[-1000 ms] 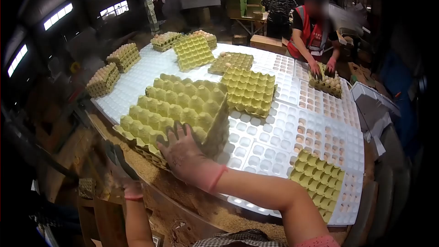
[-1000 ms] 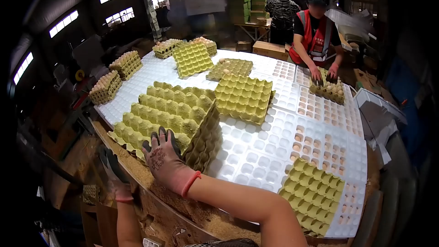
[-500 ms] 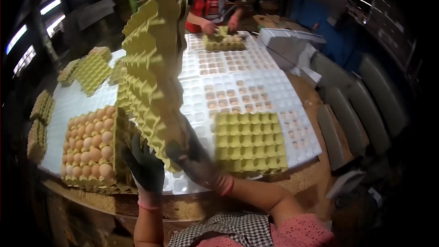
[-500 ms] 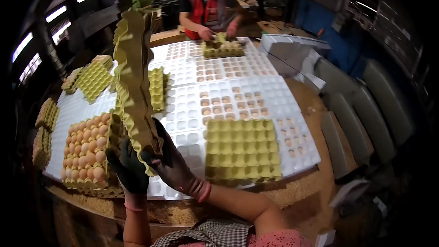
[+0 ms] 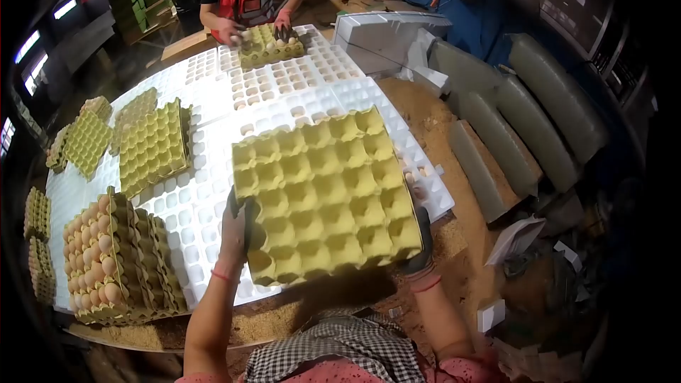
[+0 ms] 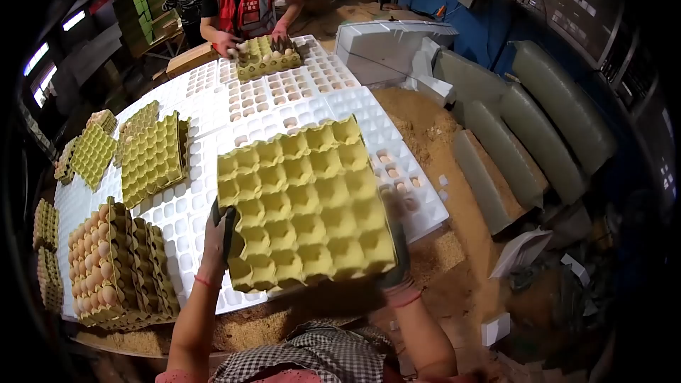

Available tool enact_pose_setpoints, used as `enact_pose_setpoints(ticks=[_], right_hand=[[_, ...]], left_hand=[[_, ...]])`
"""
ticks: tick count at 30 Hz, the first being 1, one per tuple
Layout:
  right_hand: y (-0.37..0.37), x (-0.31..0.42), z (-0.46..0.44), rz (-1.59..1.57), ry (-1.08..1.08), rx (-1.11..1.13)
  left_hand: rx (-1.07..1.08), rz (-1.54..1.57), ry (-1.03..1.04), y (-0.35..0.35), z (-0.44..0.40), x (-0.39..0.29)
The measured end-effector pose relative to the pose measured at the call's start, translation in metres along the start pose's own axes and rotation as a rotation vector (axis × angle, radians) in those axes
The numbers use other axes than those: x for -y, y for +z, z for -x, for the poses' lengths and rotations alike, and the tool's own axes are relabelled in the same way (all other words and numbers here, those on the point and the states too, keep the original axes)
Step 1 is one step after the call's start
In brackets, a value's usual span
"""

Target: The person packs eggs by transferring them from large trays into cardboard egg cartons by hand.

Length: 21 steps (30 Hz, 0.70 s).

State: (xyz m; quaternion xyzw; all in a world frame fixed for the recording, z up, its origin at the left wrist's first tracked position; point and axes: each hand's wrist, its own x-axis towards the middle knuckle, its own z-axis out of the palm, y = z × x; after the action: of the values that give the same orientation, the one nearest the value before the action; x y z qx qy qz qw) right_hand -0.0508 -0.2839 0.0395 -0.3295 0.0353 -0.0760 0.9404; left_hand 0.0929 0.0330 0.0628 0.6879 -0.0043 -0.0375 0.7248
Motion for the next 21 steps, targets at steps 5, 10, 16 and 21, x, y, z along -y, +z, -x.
enact_pose_setpoints(ticks=[5, 10, 16, 21], right_hand=[[-0.064, -0.005, -0.018, 0.507, -0.026, -0.024], [-0.119, -0.045, -0.038, 1.837, -0.169, 0.016], [-0.080, -0.009, -0.053, 1.501, -0.110, 0.073], [-0.035, -0.011, -0.073, 1.360, -0.174, -0.053]], left_hand=[[0.045, -0.355, 0.158, -0.005, -0.050, 0.070], [-0.083, -0.998, 0.102, 0.019, -0.051, 0.090], [-0.147, -0.900, 0.325, -0.013, -0.025, 0.052], [-0.331, -1.020, 0.702, -0.143, 0.061, -0.131]])
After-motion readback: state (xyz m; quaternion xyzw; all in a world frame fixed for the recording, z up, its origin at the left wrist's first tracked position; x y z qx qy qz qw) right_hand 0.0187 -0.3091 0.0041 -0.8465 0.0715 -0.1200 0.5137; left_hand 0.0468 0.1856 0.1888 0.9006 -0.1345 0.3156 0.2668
